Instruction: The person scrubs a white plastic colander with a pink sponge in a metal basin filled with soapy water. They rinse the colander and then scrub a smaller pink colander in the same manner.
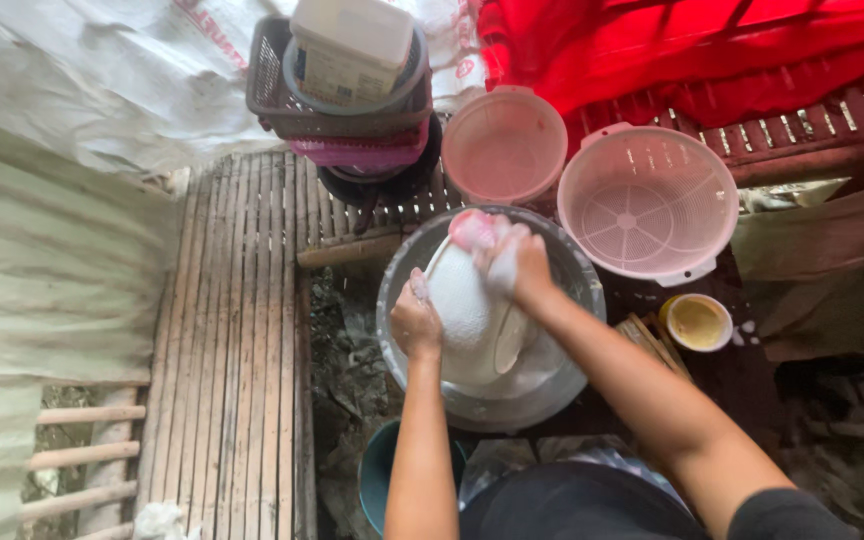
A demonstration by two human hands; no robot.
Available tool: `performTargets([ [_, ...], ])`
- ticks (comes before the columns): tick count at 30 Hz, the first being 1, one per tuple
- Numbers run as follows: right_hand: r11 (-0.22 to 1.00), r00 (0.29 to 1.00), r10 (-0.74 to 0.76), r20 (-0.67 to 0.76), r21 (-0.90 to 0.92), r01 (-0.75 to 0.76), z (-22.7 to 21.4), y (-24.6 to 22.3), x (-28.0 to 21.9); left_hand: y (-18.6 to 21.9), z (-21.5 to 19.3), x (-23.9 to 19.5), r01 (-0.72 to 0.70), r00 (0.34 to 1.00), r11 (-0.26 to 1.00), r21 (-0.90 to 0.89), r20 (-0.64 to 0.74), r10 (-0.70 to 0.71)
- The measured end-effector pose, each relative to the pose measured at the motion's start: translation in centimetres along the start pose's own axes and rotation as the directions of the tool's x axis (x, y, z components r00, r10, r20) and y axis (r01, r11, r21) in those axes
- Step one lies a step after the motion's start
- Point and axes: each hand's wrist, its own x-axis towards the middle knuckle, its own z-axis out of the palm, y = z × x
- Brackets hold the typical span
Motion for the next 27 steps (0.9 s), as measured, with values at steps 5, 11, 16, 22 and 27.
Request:
performTargets([
  [5, 0.908, 0.907, -0.417, -0.065, -0.076, 0.412, 0.6, -2.4, -5.3, -1.3, 1.4, 1.6, 0.012, 1.000, 0.996, -0.085, 0.022, -0.010],
  [11, 0.950, 0.968, -0.194, -0.161, 0.214, 0.227, -0.9, -0.9, -1.7, -1.8, 2.1, 0.7, -0.066, 0.996, 0.997, -0.041, -0.067, 0.063],
  [16, 0.979, 0.973, -0.201, -0.110, 0.018, 0.204, -2.5, -3.8, -5.0, -2.8, 1.5, 1.7, 0.085, 0.995, 0.986, -0.143, 0.070, -0.075],
  [22, 0.993, 0.995, -0.060, -0.077, -0.102, 0.052, 4.0, 3.2, -3.5, -2.7, -0.6, 0.8, -0.070, 0.996, 0.987, -0.148, -0.071, 0.060],
  [27, 0.893, 0.991, -0.052, -0.126, 0.437, 0.103, 8.6, 5.0, -8.2, -3.1, -0.3, 0.8, 0.053, 0.998, 0.980, -0.190, 0.047, -0.045],
])
